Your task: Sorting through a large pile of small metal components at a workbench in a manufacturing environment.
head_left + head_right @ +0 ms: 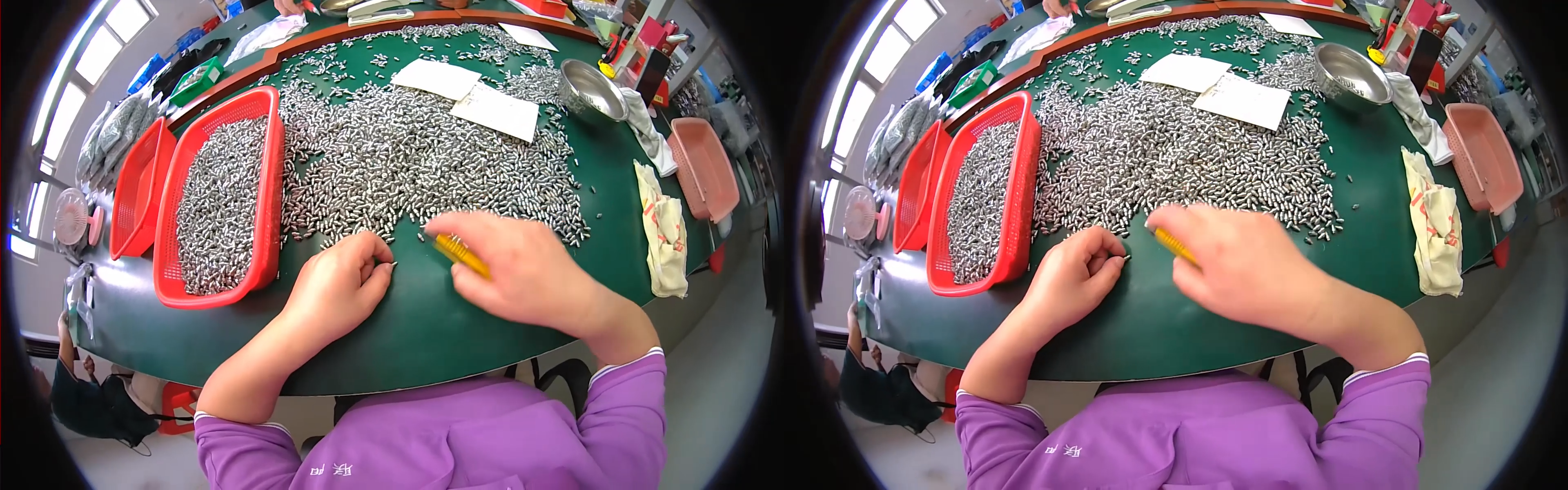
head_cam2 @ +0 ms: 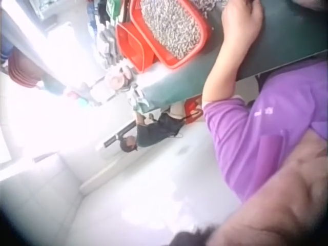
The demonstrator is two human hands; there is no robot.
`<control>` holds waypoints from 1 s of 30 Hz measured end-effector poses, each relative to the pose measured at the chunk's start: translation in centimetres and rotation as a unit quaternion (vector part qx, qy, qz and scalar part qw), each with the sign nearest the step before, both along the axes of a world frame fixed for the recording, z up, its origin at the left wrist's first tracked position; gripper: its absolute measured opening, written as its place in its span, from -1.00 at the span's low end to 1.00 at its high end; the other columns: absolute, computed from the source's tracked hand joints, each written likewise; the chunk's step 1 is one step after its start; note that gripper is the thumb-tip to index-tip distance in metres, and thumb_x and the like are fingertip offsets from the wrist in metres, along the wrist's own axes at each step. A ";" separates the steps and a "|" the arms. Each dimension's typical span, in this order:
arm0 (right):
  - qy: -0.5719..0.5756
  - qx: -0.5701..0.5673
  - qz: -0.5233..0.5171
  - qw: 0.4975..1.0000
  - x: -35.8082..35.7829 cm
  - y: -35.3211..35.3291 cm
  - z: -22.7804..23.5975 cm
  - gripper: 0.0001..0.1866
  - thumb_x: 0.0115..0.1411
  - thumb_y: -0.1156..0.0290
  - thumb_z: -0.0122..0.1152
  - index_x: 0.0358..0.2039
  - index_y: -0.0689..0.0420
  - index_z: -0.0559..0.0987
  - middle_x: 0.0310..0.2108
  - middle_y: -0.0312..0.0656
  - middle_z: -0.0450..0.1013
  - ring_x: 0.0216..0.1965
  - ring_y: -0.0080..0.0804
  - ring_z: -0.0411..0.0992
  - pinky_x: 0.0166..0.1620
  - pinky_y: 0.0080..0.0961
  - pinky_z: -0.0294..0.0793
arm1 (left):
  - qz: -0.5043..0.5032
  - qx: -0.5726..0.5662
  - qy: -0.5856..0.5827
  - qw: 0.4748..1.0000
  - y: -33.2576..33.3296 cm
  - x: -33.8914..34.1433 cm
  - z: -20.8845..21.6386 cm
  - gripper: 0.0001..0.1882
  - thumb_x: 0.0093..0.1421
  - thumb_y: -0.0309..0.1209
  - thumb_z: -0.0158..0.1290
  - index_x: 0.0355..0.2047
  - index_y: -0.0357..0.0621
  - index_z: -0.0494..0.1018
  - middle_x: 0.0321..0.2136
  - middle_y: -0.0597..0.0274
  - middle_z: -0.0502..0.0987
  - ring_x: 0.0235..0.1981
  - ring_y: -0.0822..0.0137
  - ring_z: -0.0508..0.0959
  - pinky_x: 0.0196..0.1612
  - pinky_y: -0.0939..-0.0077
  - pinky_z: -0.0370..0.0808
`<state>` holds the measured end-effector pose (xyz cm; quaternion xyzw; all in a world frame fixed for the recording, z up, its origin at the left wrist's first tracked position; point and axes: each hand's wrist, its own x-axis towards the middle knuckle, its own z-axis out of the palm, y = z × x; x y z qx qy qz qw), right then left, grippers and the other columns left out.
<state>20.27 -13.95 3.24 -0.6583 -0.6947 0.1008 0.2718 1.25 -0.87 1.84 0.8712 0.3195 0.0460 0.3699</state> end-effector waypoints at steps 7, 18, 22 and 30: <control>-0.036 -0.004 0.038 0.999 -1.4 0.2 -2.7 -0.80 0.11 0.36 0.15 -0.26 0.10 0.44 -0.47 -0.20 0.42 -0.46 -0.25 0.49 -0.43 -0.33 0.51 | 0.000 0.027 -0.001 1.000 -0.4 0.1 -0.5 -0.88 0.09 -0.42 0.11 -0.37 -0.16 0.44 -0.61 0.22 0.42 -0.57 0.28 0.46 -0.46 0.38 0.41; -0.025 -0.036 0.025 0.999 -1.3 0.3 -2.7 -0.74 0.08 0.37 0.16 -0.18 0.06 0.51 -0.45 -0.23 0.46 -0.42 -0.27 0.50 -0.39 -0.34 0.51 | -0.029 0.113 -0.101 0.988 -0.7 0.4 -1.7 -0.86 0.05 -0.53 0.15 -0.35 -0.19 0.46 -0.64 0.27 0.31 -0.68 0.45 0.29 -0.57 0.51 0.27; -0.011 -0.032 0.028 0.999 -1.3 0.3 -3.0 -0.75 0.09 0.38 0.15 -0.18 0.07 0.50 -0.42 -0.23 0.47 -0.39 -0.25 0.51 -0.37 -0.31 0.51 | -0.028 0.113 -0.091 0.989 -1.1 0.6 -1.3 -0.87 0.04 -0.54 0.16 -0.37 -0.19 0.47 -0.63 0.27 0.32 -0.68 0.45 0.30 -0.58 0.51 0.27; 0.015 -0.071 0.035 0.997 -1.4 0.1 -2.5 -0.73 0.11 0.38 0.11 -0.15 0.11 0.44 -0.43 -0.14 0.51 -0.39 -0.20 0.53 -0.36 -0.28 0.51 | -0.022 0.121 -0.044 0.991 -1.2 0.6 -1.0 -0.91 0.08 -0.44 0.12 -0.41 -0.12 0.44 -0.58 0.25 0.43 -0.60 0.29 0.47 -0.50 0.38 0.40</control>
